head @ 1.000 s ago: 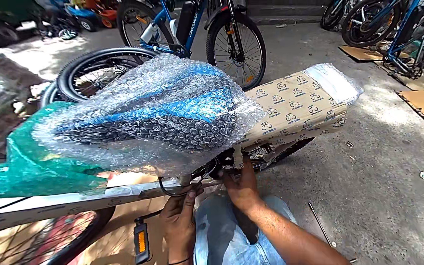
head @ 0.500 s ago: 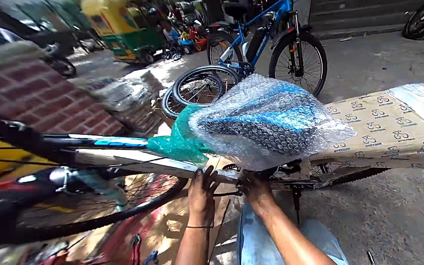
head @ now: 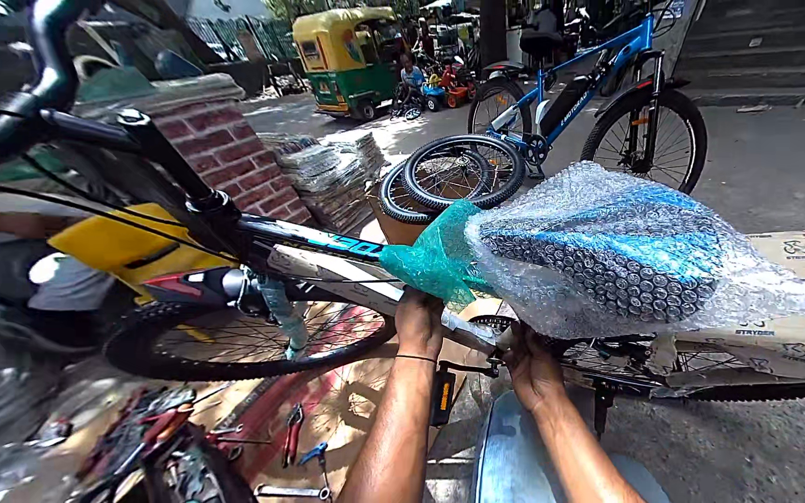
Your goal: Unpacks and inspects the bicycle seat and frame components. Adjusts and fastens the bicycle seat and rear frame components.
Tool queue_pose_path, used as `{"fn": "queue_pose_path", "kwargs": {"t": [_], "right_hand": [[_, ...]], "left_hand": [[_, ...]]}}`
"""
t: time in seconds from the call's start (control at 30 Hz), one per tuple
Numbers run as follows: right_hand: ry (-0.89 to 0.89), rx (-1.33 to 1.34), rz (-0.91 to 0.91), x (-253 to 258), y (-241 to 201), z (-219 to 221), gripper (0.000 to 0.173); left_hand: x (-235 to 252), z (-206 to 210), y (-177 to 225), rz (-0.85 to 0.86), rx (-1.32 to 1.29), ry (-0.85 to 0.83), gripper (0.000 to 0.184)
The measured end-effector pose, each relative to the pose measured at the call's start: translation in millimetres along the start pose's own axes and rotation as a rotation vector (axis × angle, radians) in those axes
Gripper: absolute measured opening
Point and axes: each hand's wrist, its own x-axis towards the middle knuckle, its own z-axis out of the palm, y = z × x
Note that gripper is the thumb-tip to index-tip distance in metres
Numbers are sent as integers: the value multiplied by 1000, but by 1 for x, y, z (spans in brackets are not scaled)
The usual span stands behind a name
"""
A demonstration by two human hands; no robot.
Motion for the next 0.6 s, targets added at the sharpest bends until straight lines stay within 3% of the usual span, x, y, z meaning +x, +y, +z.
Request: {"fn": "queue_pose_path", "kwargs": {"t": [0.2,0.4,0.6], "right_hand": [[-78,-26,-93,-11,1,53,21],[-171,-49,-118,-6,0,41,27],[-108,-133,-113,-4,-4,38,40]], "left_hand": [[18,-16,32,61,48,102,27],[28,-36,63,85,60,102,25],[43,-20,90,103,122,165,27]]}}
